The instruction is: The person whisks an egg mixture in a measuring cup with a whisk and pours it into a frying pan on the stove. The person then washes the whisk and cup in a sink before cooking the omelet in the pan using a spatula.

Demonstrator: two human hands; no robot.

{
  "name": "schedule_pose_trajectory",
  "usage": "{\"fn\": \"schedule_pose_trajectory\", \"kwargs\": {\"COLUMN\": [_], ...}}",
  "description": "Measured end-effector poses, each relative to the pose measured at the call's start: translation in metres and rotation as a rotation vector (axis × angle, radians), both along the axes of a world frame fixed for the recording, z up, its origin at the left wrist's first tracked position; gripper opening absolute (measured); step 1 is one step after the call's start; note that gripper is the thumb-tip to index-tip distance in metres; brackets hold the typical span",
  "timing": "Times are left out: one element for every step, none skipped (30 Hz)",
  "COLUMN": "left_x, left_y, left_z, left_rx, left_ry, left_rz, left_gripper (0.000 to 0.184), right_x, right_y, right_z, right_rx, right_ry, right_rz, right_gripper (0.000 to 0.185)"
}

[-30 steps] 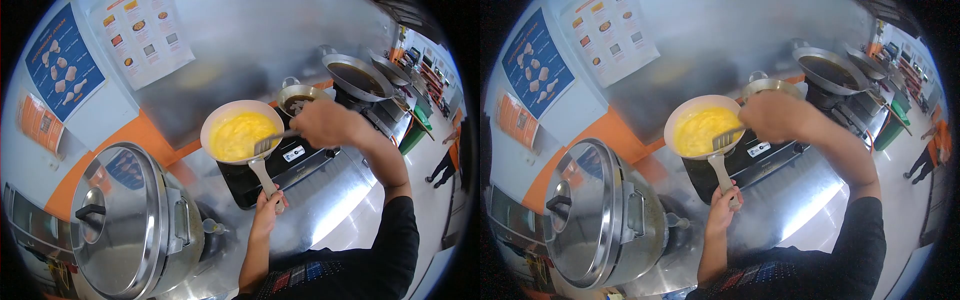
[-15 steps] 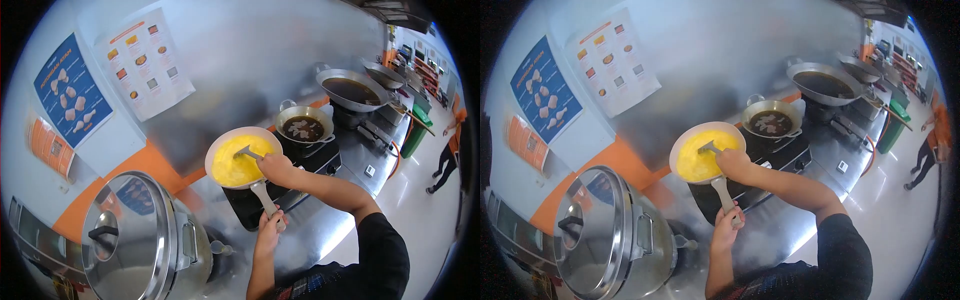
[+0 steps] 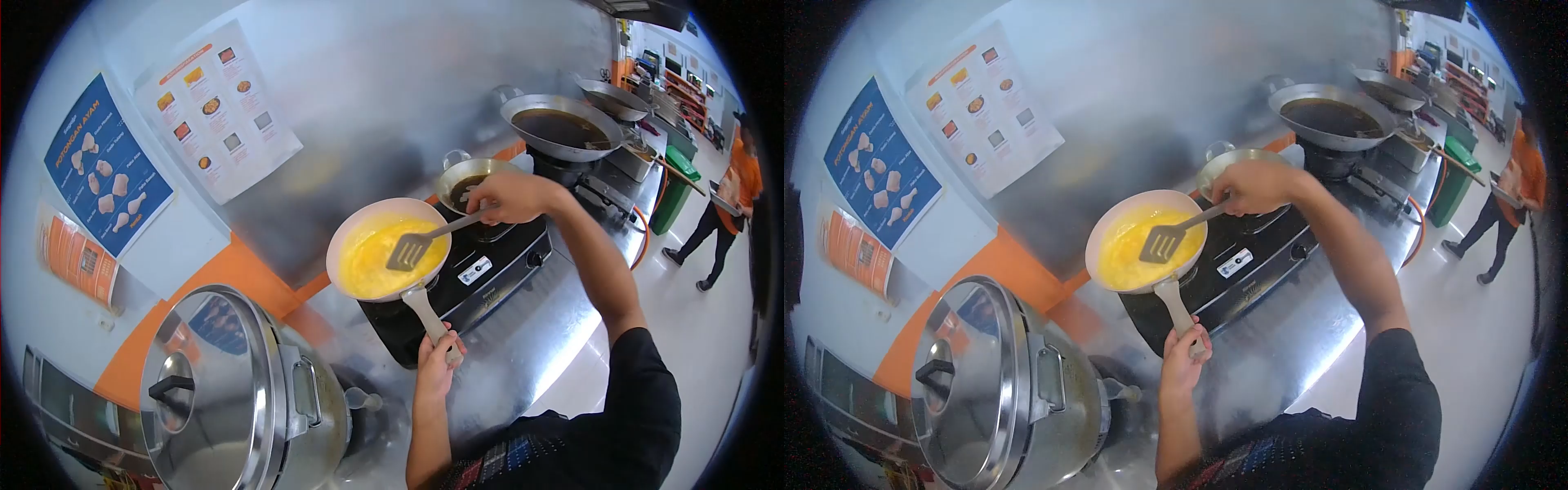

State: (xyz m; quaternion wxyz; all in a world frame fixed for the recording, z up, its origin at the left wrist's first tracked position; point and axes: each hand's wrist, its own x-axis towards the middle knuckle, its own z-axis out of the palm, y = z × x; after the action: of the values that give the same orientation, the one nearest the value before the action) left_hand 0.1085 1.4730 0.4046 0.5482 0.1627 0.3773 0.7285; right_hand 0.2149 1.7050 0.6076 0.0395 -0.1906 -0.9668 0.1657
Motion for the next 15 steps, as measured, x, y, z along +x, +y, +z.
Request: {"fn": "schedule_pose_trajectory", "kwargs": {"left_x": [-0.001,-0.002,-0.002,-0.002,-0.003,-0.004,-0.004,-0.004,-0.004,-0.004,-0.003,-0.003,-0.003,-0.002,-0.002], "left_y": [0.001,0.0,0.001,0.0,0.0,0.001,0.001,0.0,0.0,0.001,0.002,0.002,0.002,0.001,0.0], "left_z": [-0.002,-0.004,-0.003,-0.003,-0.002,-0.002,-0.002,-0.002,-0.003,-0.003,-0.003,-0.002,0.0,0.0,-0.001], "left_rx": [0.002,0.002,0.006,0.007,0.009,0.008,0.006,0.004,-0.006,-0.013,-0.022,-0.022,-0.022,-0.026,-0.028], "left_ry": [0.002,0.003,0.007,0.011,0.017,0.016,0.014,0.011,0.009,0.009,0.009,0.009,0.01,0.009,0.005], "left_rz": [-0.007,-0.014,-0.018,-0.02,-0.021,-0.027,-0.034,-0.042,-0.036,-0.03,-0.024,-0.022,-0.021,-0.021,-0.024], "left_gripper": [0.019,0.019,0.02,0.02,0.021,0.02,0.02,0.02,0.02,0.02,0.02,0.02,0.02,0.021,0.021], "right_x": [0.005,0.006,0.007,0.006,0.001,-0.005,-0.011,-0.019,-0.028,-0.039,-0.05,-0.062,-0.074,-0.085,-0.097], "right_y": [-0.001,0.0,0.001,0.002,0.001,0.001,-0.001,-0.005,-0.012,-0.017,-0.023,-0.028,-0.033,-0.038,-0.043], "right_z": [0.006,0.004,0.003,0.0,-0.005,-0.014,-0.024,-0.035,-0.048,-0.06,-0.073,-0.086,-0.095,-0.103,-0.111], "right_rx": [-0.018,-0.022,-0.025,-0.03,-0.072,-0.112,-0.152,-0.149,-0.144,-0.135,-0.097,-0.06,-0.026,0.004,0.033], "right_ry": [-0.038,-0.06,-0.082,-0.104,-0.098,-0.092,-0.086,-0.048,-0.008,0.034,0.076,0.12,0.154,0.187,0.221], "right_rz": [0.0,0.038,0.077,0.117,0.151,0.185,0.218,0.227,0.236,0.244,0.226,0.206,0.168,0.129,0.087], "right_gripper": [0.024,0.024,0.025,0.025,0.025,0.025,0.025,0.025,0.025,0.025,0.025,0.026,0.025,0.025,0.024]}}
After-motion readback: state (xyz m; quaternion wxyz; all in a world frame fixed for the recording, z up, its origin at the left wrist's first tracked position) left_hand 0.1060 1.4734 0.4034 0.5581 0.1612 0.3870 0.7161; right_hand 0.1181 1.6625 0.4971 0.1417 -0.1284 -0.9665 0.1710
